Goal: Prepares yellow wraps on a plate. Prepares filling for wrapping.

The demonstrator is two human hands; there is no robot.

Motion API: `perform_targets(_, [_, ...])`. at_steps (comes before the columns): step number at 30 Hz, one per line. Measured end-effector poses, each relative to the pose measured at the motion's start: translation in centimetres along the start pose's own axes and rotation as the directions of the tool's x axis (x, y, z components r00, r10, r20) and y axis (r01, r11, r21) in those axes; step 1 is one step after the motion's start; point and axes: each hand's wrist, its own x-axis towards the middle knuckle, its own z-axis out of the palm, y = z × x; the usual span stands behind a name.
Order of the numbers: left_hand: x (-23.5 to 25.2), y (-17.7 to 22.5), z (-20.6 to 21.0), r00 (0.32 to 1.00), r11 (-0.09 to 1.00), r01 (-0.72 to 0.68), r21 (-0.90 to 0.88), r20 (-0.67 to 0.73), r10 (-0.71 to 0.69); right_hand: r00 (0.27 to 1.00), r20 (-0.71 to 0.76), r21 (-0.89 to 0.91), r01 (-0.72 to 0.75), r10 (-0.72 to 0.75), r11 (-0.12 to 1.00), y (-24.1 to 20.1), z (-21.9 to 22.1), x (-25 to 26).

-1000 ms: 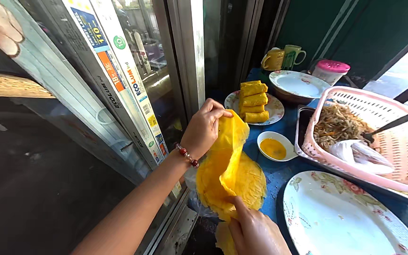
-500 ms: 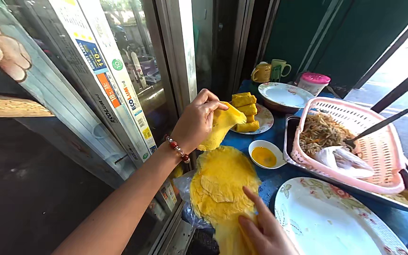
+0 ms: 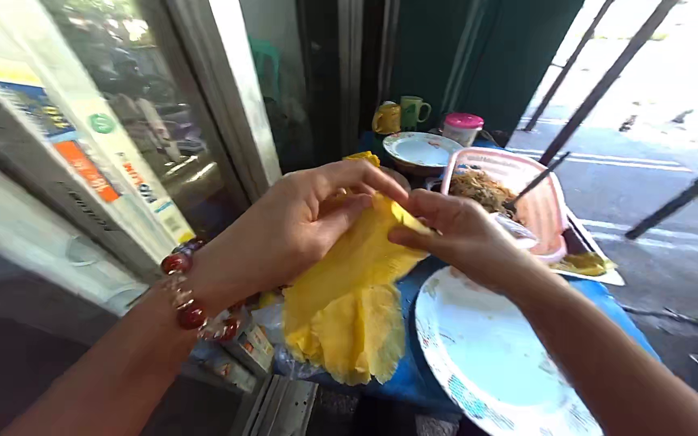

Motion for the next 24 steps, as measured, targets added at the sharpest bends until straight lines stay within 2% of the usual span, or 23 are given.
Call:
perform_targets(1, [0.1,0.1,0.9,1.0,0.998,0.02,-0.06,0.007,-0.019,1.0,0.006,-0.019,0.03,-0.03,0.999,-0.6,-1.2,-0.5])
perform_targets(3, [0.3,-0.4,2.9,0.997,0.985,0.064,-0.159,0.062,-0.054,1.0,0.012,-0.046,0.002,-0.001,0.999,-1.7,-3.9,-2.4])
perform_targets(6, [1.4,-1.8,6.8,0.994,0.993,0.058,-0.1,0.096,-0.048,0.995,-0.029,-0.138,-0.103,0.1,0.985,-1.0,-7.6,-5.6])
perform_targets(8, [2.8,-2.7,9.8,0.999,0.999,-0.014,-0.045,0.044,0.016,0.984,-0.095,-0.22,-0.167,0.149,0.961,0.6,-9.7,-7.2])
perform_targets(11, [5.3,-3.0,13.6,0.995,0.997,-0.061,0.041,-0.072,0.063,0.963,-0.221,-0.217,-0.201,0.153,0.955,3.0,-12.0,-8.9])
perform_targets(13, [6.2,-2.7,15.2,0.984,0.993,-0.083,0.085,-0.153,0.095,0.951,-0.285,-0.195,-0.177,0.117,0.965,4.1,-12.9,-9.9])
perform_targets(15, [6.0,-2.3,16.3,0.973,0.988,-0.115,0.103,-0.188,0.133,0.955,-0.295,-0.254,-0.109,0.03,0.961,5.2,-13.2,-11.2])
perform_targets(18, [2.9,-3.5,18.8,0.987,0.985,-0.114,0.131,-0.097,0.127,0.964,-0.265,-0.357,-0.079,-0.02,0.931,8.0,-12.4,-14.6])
perform_targets(21, [-1.3,-5.5,22.0,0.994,0.977,-0.107,0.183,0.054,0.099,0.971,-0.234,-0.42,-0.14,0.042,0.897,11.7,-10.0,-19.3])
perform_targets(24, [-3.3,-5.7,23.7,0.982,0.942,-0.145,0.302,0.159,0.1,0.971,-0.229,-0.501,-0.178,0.069,0.847,13.3,-7.9,-22.0])
